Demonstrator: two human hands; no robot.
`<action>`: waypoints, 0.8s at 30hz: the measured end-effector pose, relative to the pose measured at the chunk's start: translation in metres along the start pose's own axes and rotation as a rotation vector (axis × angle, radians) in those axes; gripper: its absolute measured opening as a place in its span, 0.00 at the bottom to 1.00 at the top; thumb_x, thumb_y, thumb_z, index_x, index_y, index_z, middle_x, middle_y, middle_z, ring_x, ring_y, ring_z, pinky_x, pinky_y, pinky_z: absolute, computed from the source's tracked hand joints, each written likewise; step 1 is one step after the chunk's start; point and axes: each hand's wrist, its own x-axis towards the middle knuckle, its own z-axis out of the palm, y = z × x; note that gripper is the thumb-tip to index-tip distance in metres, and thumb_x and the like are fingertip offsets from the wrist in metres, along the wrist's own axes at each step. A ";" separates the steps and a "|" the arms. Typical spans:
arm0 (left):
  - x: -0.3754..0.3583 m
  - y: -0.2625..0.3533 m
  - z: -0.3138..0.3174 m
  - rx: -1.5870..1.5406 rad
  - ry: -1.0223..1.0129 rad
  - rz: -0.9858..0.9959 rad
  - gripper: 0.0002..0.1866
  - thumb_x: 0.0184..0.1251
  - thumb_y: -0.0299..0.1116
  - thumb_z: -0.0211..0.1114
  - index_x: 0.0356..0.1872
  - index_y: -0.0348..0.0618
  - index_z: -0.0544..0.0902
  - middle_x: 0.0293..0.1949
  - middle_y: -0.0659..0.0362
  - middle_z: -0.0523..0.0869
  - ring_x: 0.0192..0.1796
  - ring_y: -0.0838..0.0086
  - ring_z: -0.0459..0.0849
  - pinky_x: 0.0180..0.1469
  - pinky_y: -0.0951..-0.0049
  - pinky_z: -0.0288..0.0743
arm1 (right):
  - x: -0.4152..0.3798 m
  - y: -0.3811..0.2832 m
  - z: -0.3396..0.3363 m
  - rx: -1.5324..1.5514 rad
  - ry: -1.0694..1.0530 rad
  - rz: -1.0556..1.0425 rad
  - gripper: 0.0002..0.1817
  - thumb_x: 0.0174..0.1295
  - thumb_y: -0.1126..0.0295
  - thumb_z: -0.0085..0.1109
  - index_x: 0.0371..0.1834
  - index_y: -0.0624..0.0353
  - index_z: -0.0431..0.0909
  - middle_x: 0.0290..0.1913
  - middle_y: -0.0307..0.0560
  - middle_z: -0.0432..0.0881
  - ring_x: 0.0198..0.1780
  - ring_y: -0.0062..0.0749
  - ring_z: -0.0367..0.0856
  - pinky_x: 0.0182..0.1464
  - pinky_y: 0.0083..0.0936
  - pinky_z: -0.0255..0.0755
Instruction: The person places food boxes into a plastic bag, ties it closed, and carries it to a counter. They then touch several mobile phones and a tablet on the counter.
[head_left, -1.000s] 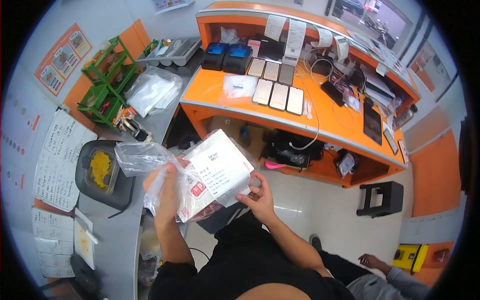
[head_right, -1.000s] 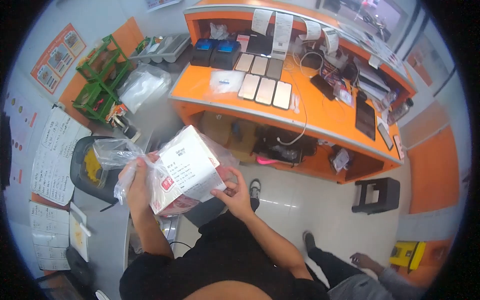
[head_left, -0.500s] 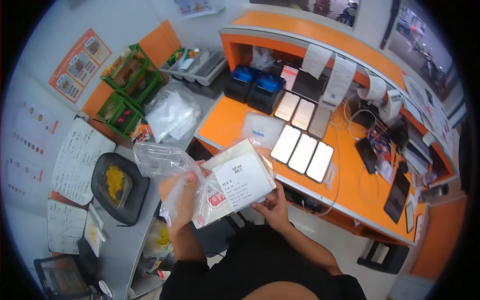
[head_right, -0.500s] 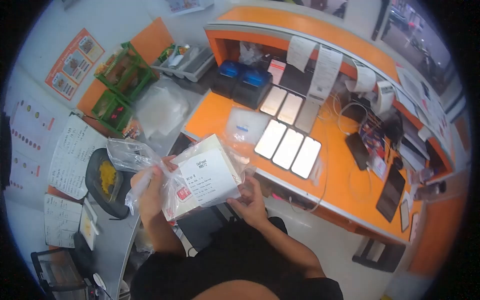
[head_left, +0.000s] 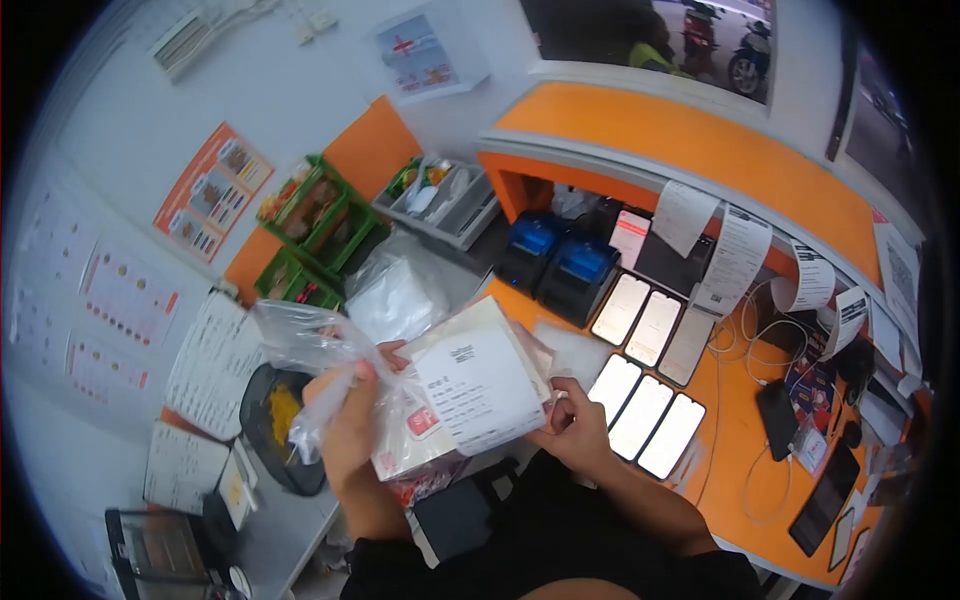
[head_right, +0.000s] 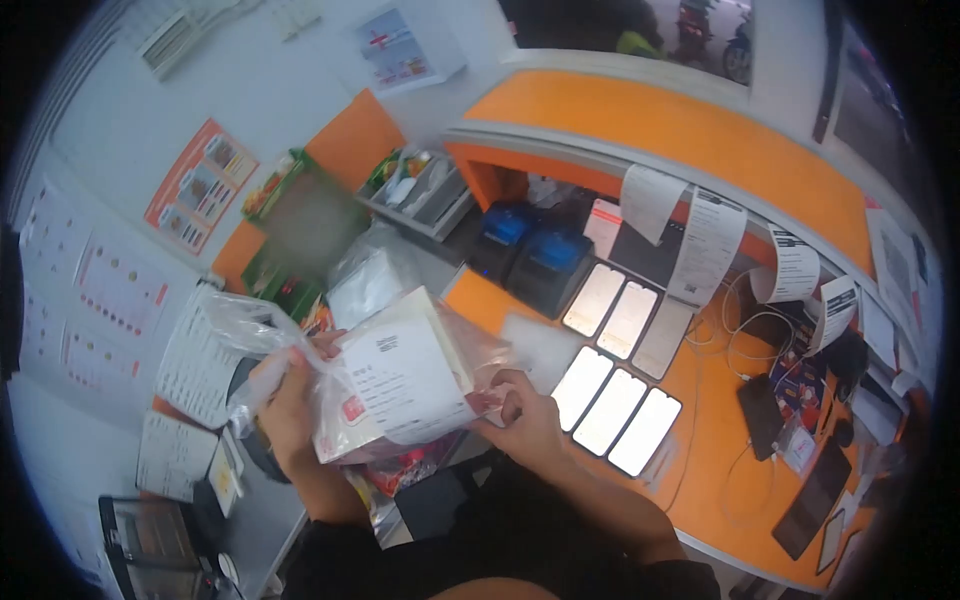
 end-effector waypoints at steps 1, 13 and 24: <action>0.009 0.001 0.002 0.013 0.044 -0.027 0.21 0.72 0.42 0.63 0.34 0.27 0.86 0.35 0.47 0.88 0.46 0.60 0.86 0.56 0.60 0.76 | 0.006 -0.005 -0.007 0.000 0.038 0.007 0.48 0.42 0.68 0.84 0.64 0.62 0.60 0.34 0.44 0.82 0.36 0.22 0.80 0.39 0.20 0.73; 0.242 0.045 0.065 -0.149 -0.238 -0.009 0.16 0.70 0.39 0.66 0.37 0.31 0.86 0.38 0.50 0.89 0.37 0.72 0.86 0.44 0.74 0.79 | 0.146 -0.074 -0.113 0.097 0.123 -0.442 0.69 0.33 0.59 0.86 0.76 0.61 0.44 0.71 0.58 0.61 0.72 0.45 0.61 0.73 0.40 0.57; 0.446 0.070 0.209 -0.355 -0.845 0.488 0.18 0.69 0.45 0.66 0.44 0.38 0.88 0.35 0.54 0.89 0.32 0.75 0.86 0.34 0.75 0.79 | 0.201 -0.152 -0.251 -0.005 0.853 -0.724 0.63 0.31 0.76 0.80 0.75 0.61 0.48 0.68 0.50 0.66 0.70 0.39 0.65 0.69 0.39 0.64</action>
